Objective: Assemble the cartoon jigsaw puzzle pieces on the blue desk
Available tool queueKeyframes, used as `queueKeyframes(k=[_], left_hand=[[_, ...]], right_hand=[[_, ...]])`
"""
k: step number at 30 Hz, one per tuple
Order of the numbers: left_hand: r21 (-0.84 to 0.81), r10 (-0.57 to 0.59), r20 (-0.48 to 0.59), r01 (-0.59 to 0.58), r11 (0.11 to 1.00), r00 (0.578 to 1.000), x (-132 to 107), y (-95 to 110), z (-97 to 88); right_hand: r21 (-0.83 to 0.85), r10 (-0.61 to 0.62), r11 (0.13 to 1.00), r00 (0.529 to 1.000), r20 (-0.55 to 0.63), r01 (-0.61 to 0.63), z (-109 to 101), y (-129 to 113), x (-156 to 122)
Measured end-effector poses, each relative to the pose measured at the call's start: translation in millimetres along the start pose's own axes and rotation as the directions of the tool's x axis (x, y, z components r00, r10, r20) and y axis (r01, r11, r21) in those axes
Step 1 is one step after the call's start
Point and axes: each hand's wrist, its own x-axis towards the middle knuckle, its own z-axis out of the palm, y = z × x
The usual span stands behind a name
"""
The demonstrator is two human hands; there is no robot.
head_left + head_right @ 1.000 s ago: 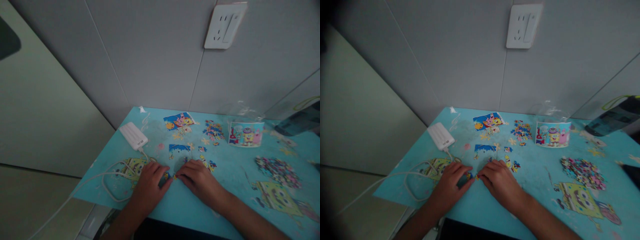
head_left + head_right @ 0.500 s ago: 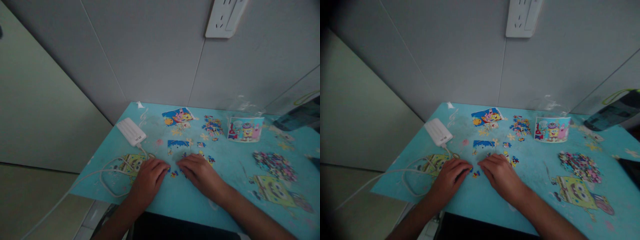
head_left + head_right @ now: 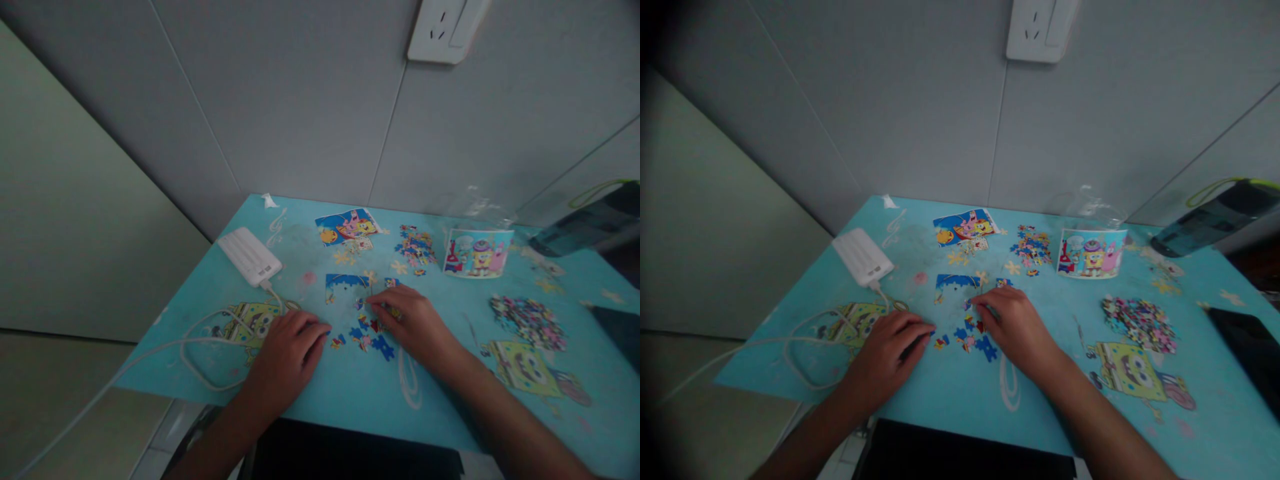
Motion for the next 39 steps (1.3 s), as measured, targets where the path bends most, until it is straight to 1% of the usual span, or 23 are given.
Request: queueKeyframes(k=[3,5,8,10,13,16,18,22,28,31,34,36,39], left_hand=[[0.007,0.008,0.006,-0.008,1.0,1.0,-0.2,0.9,-0.3],[0.014,0.016,0.008,-0.016,1.0,1.0,-0.1,1.4,0.0],[0.023,0.037,0.001,-0.037,0.999,0.999,-0.6,1.1,1.2],[0.03,0.05,-0.008,-0.05,0.998,0.999,-1.5,0.1,2.2],[0.04,0.066,-0.006,-0.066,0.997,0.998,-3.2,-2.1,3.4],[0.045,0.076,-0.005,-0.075,0.996,0.997,-3.9,-4.2,4.5],[0.046,0.081,-0.012,-0.081,0.996,0.997,-3.8,-5.4,5.5],[0.056,0.09,-0.023,-0.088,0.995,0.996,-3.5,-6.5,7.1],[0.059,0.091,-0.018,-0.09,0.994,0.996,-4.4,-7.6,7.5],[0.061,0.097,-0.018,-0.096,0.994,0.995,-4.7,-9.1,8.4],[0.07,0.109,-0.018,-0.107,0.992,0.994,-4.6,-10.1,8.9],[0.076,0.122,-0.021,-0.12,0.99,0.992,-4.3,-10.2,9.0],[0.084,0.128,-0.026,-0.125,0.989,0.991,-4.1,-10.3,9.4]], right_hand=[[0.026,-0.01,1.0,1.0,0.015,0.01,0.5,-1.2,-0.2],[0.053,-0.027,0.998,0.998,0.048,0.024,-0.8,-1.7,-0.3],[0.058,-0.009,0.998,0.997,0.081,0.004,-9.0,0.9,0.1],[0.041,0.055,0.998,0.998,0.026,-0.056,-18.3,6.2,0.9],[-0.009,0.155,0.988,0.981,-0.119,-0.157,-31.8,17.5,2.0],[-0.08,0.193,0.972,0.945,-0.265,-0.221,-38.4,26.9,2.0],[-0.109,0.198,0.963,0.924,-0.326,-0.245,-38.9,29.9,1.6],[-0.119,0.226,0.951,0.902,-0.368,-0.287,-37.9,30.0,1.3],[-0.114,0.291,0.926,0.874,-0.39,-0.359,-40.0,30.7,0.8],[-0.12,0.324,0.913,0.87,-0.371,-0.391,-41.2,32.8,-0.2],[-0.14,0.357,0.9,0.883,-0.304,-0.412,-42.2,35.7,-1.0],[-0.149,0.376,0.9,0.902,-0.214,-0.41,-43.2,39.0,-1.9],[-0.132,0.382,0.914,0.924,-0.036,-0.383,-45.6,46.5,-4.8]])
